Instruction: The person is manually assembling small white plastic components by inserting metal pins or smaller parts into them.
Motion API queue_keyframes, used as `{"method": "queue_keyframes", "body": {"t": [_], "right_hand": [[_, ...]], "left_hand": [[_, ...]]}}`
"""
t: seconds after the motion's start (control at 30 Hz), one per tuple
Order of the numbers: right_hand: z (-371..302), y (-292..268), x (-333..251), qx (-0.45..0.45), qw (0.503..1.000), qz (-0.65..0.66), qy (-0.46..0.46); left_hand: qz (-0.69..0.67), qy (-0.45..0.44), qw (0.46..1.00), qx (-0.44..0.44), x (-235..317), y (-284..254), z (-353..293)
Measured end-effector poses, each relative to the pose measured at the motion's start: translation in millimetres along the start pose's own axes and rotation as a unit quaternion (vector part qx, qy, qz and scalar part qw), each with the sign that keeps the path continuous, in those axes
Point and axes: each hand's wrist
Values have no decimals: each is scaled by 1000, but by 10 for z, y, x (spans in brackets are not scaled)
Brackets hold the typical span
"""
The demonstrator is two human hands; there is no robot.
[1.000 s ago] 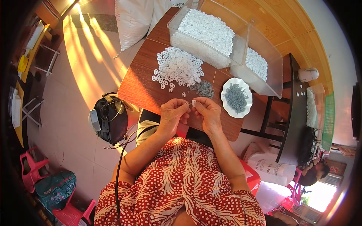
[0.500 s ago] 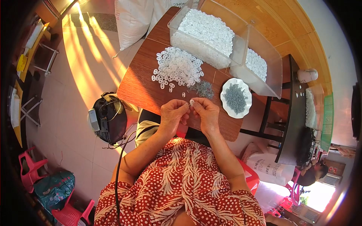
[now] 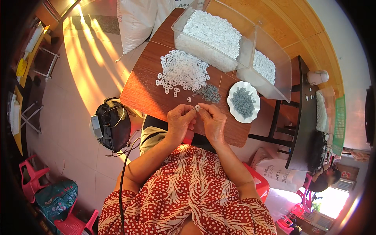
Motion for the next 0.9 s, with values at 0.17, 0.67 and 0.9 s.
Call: {"method": "queue_keyframes", "body": {"t": [0.17,0.67,0.9], "right_hand": [[-32,14,-8,-8,999,-12,-34],[-136,-65,-79,-78,991,-58,-90],[-149,-56,-96,-92,959,-170,-209]], "left_hand": [[-6,-5,1000,-5,26,5,-28],[-28,60,997,-36,-43,-27,-87],[-110,34,992,-52,40,-28,-153]]}}
Point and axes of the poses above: each hand's wrist, its own z-axis towards the middle knuckle, its own y-axis out of the palm, x = y × z, and after that the axes turned 14 degrees about z, right-handed
